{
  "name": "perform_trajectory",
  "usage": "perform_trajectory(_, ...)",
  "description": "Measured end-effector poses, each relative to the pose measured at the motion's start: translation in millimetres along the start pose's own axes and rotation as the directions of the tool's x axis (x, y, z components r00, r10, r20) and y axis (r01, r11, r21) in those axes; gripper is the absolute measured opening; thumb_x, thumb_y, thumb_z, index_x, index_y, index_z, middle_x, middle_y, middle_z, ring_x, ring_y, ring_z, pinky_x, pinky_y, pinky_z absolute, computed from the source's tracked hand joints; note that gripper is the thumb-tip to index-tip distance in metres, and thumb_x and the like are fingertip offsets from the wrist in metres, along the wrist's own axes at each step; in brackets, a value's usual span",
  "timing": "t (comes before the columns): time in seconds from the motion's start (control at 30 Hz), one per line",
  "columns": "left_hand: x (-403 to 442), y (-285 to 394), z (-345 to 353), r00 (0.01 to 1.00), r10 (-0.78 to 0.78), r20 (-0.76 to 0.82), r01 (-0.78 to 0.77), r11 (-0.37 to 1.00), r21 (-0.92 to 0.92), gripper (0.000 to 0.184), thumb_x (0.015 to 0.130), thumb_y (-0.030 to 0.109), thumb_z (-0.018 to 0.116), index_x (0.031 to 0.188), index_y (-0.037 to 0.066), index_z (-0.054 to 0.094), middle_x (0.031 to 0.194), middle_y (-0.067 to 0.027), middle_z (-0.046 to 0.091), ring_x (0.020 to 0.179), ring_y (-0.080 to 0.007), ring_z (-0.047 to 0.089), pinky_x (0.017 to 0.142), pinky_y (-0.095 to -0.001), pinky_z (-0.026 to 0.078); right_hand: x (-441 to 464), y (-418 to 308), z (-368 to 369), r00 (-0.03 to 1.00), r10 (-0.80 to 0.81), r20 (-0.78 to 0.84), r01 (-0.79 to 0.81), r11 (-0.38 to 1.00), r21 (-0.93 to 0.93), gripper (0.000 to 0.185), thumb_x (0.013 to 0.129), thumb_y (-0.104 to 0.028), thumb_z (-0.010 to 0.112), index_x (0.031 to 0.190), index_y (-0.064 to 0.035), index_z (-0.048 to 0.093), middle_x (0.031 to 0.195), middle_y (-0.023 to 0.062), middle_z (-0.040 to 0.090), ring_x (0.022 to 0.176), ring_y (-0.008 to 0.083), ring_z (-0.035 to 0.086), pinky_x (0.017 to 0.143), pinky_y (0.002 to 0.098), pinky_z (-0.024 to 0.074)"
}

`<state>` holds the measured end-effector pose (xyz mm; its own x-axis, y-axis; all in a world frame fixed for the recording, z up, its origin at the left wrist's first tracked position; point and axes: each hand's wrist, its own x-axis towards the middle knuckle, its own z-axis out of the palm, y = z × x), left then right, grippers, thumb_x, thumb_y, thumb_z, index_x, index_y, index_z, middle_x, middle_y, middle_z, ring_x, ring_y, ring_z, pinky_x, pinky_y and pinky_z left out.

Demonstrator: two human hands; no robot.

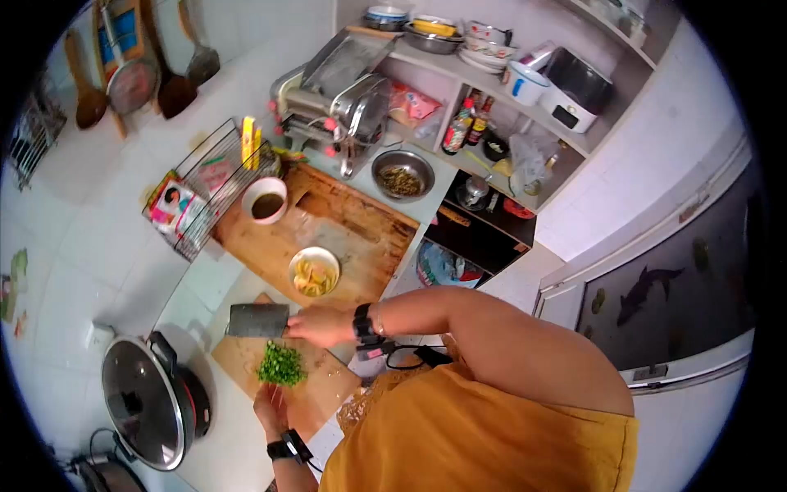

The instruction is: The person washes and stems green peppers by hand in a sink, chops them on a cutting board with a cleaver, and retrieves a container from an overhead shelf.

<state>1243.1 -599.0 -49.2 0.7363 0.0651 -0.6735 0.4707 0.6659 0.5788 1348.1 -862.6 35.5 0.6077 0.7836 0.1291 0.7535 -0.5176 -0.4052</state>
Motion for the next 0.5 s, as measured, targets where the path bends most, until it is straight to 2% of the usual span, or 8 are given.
perform_trajectory(0.07,-18,-2,18,0.977,0.133,-0.168,-0.085,0.96,0.267,0.021,0.088,0.011,0.053,0.107,0.002,0.057,0.099,-0.0081,0.061,0.088,-0.0183,0.059,0.073,-0.0267,0.048,-21,36,-46,0.996,0.045,-0.075,-0.035,0.991,0.129,0.015,0.068,-0.003,0.054,0.082,-0.0012,0.057,0.086,0.0181,0.057,0.082,0.0374,0.057,0.071,0.0443,0.0458)
perform_trajectory(0.17,12,-19,-12,0.945,0.303,-0.12,-0.204,0.837,0.508,0.032,0.086,0.011,0.055,0.116,0.0,0.054,0.107,-0.0098,0.06,0.095,-0.0201,0.057,0.08,-0.031,0.045,-74,67,-150,0.892,0.154,-0.425,-0.135,0.988,0.074,0.02,0.071,-0.008,0.058,0.091,-0.0044,0.06,0.082,0.0172,0.059,0.077,0.0357,0.057,0.066,0.0431,0.0452)
perform_trajectory(0.2,18,-20,-14,0.882,0.466,0.073,-0.365,0.576,0.732,0.04,0.083,0.008,0.057,0.121,-0.002,0.05,0.119,-0.016,0.054,0.109,-0.027,0.051,0.089,-0.0391,0.042,-90,94,-185,0.889,0.205,-0.409,-0.206,0.978,0.041,0.023,0.072,-0.01,0.059,0.094,-0.0052,0.06,0.082,0.0163,0.061,0.076,0.0347,0.058,0.066,0.0433,0.0458)
perform_trajectory(0.23,22,-21,-15,0.877,0.474,0.081,-0.376,0.571,0.73,0.04,0.083,0.008,0.057,0.121,-0.002,0.05,0.119,-0.016,0.054,0.109,-0.027,0.051,0.089,-0.0391,0.042,-114,123,-213,0.826,0.326,-0.46,-0.366,0.931,0.003,0.027,0.074,-0.008,0.058,0.101,-0.0062,0.059,0.088,0.0146,0.059,0.078,0.031,0.058,0.07,0.0388,0.0476)
perform_trajectory(0.3,20,-21,-6,0.717,0.571,0.4,-0.303,-0.261,0.916,0.043,0.082,0.006,0.058,0.123,-0.004,0.048,0.126,-0.023,0.047,0.118,-0.0348,0.042,0.096,-0.0453,0.037,-165,165,-294,0.651,0.454,-0.608,-0.549,0.835,0.036,0.025,0.077,-0.008,0.056,0.102,-0.0051,0.06,0.09,0.0134,0.063,0.079,0.0209,0.061,0.065,0.0334,0.0492)
perform_trajectory(0.37,12,-20,22,0.734,0.575,0.362,-0.271,-0.241,0.932,0.044,0.081,0.003,0.059,0.123,-0.004,0.048,0.127,-0.0276,0.043,0.121,-0.0399,0.037,0.098,-0.0475,0.036,-205,169,-389,0.423,0.58,-0.696,-0.701,0.697,0.155,0.026,0.077,-0.009,0.059,0.101,-0.0035,0.061,0.081,0.0107,0.064,0.071,0.0164,0.061,0.064,0.0297,0.0495)
perform_trajectory(0.43,12,-22,51,0.768,0.632,0.104,-0.031,-0.126,0.992,0.039,0.082,0.008,0.061,0.117,-0.005,0.052,0.126,-0.0254,0.045,0.12,-0.0374,0.041,0.1,-0.0439,0.035,-262,251,-468,0.262,0.347,-0.901,-0.775,0.632,0.018,0.023,0.074,-0.013,0.061,0.095,-0.003,0.064,0.082,0.0157,0.065,0.078,0.0268,0.064,0.07,0.0353,0.05)
perform_trajectory(0.5,28,-27,41,0.754,0.653,0.076,-0.052,-0.056,0.997,0.04,0.083,0.009,0.06,0.119,-0.004,0.05,0.124,-0.0233,0.045,0.117,-0.0351,0.042,0.099,-0.0435,0.035,-310,292,-538,0.22,0.267,-0.938,-0.913,0.395,-0.101,0.022,0.073,-0.014,0.063,0.091,-0.0018,0.066,0.088,0.0205,0.065,0.086,0.0297,0.064,0.073,0.0376,0.0505)
